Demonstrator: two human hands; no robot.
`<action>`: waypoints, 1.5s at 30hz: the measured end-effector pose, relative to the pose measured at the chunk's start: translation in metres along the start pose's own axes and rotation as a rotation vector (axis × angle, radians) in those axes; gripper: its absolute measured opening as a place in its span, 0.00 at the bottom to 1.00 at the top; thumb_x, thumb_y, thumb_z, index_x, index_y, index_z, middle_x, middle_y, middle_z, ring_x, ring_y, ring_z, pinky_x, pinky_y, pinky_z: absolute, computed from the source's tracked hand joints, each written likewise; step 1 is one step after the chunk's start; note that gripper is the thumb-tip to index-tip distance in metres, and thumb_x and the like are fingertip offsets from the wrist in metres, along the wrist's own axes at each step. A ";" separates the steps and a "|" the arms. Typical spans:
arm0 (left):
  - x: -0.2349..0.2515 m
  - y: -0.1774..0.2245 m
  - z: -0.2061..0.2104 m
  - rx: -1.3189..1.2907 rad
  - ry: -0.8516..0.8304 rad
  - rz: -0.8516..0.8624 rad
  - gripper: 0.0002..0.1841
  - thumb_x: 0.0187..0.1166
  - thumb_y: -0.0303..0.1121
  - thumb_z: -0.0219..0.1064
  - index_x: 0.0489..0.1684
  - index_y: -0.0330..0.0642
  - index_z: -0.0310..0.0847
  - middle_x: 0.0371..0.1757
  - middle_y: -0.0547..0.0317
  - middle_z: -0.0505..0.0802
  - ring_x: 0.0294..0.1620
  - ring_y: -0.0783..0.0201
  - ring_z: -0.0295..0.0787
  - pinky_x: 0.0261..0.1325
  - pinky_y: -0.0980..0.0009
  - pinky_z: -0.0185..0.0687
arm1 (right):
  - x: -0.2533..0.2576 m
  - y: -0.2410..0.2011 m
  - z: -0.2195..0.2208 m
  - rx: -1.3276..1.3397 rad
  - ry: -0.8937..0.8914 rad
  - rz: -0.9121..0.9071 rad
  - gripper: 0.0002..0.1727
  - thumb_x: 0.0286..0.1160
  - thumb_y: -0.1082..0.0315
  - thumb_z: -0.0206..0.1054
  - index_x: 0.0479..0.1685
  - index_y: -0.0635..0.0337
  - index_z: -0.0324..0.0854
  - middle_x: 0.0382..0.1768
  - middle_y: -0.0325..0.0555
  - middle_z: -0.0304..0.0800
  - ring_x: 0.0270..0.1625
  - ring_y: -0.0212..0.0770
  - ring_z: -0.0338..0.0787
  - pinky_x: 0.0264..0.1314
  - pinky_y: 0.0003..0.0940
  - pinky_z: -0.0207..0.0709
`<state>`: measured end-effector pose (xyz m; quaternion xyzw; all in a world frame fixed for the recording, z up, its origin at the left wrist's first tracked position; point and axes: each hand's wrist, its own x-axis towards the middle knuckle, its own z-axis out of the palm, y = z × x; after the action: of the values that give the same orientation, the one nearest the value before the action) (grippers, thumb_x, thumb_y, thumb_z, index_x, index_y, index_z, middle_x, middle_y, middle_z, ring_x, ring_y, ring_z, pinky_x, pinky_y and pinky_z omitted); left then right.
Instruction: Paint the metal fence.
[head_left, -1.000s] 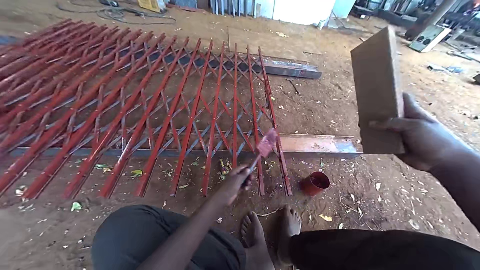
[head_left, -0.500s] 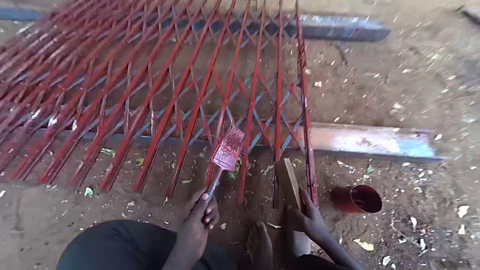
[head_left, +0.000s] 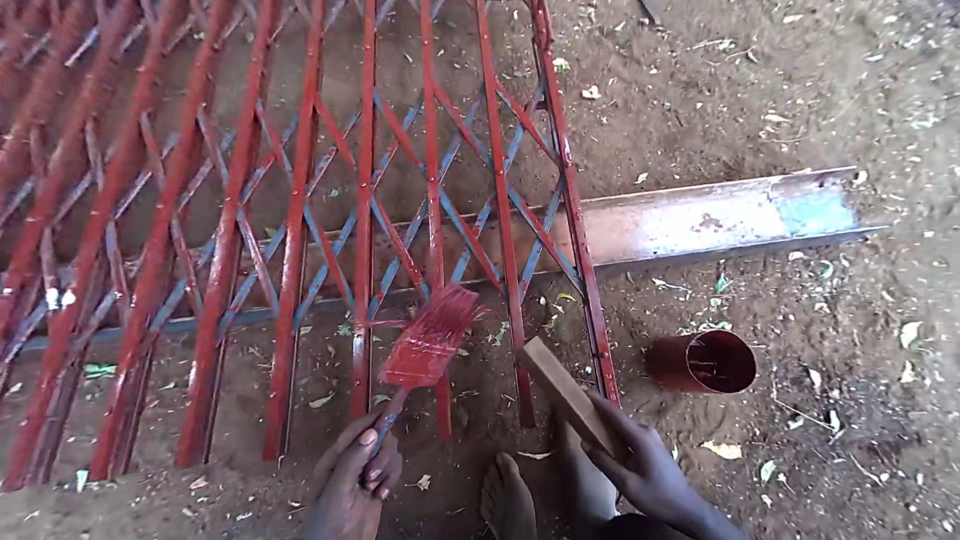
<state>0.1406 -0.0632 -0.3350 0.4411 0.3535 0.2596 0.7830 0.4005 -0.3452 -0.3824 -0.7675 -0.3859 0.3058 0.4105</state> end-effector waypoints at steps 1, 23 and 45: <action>-0.001 0.001 -0.002 -0.011 0.016 0.000 0.19 0.85 0.44 0.62 0.65 0.43 0.84 0.17 0.70 0.74 0.12 0.76 0.67 0.16 0.79 0.68 | -0.006 0.001 -0.005 0.103 0.045 0.016 0.38 0.76 0.55 0.72 0.89 0.44 0.66 0.57 0.39 0.95 0.49 0.34 0.96 0.54 0.41 0.93; 0.002 0.005 0.002 -0.031 -0.042 -0.063 0.17 0.84 0.43 0.63 0.60 0.45 0.87 0.16 0.70 0.76 0.12 0.76 0.69 0.16 0.79 0.70 | 0.057 0.000 0.036 0.622 0.090 0.438 0.37 0.86 0.54 0.64 0.94 0.42 0.54 0.68 0.50 0.87 0.61 0.45 0.93 0.64 0.47 0.89; -0.002 0.006 -0.009 0.066 -0.116 -0.051 0.17 0.87 0.37 0.56 0.63 0.48 0.89 0.17 0.72 0.78 0.14 0.76 0.71 0.19 0.78 0.71 | 0.146 0.016 0.047 0.780 0.293 0.413 0.35 0.83 0.58 0.69 0.90 0.35 0.63 0.63 0.53 0.90 0.52 0.52 0.95 0.53 0.54 0.90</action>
<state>0.1318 -0.0574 -0.3326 0.4721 0.3268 0.2017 0.7935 0.4437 -0.2092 -0.4408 -0.6517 -0.0191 0.3920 0.6491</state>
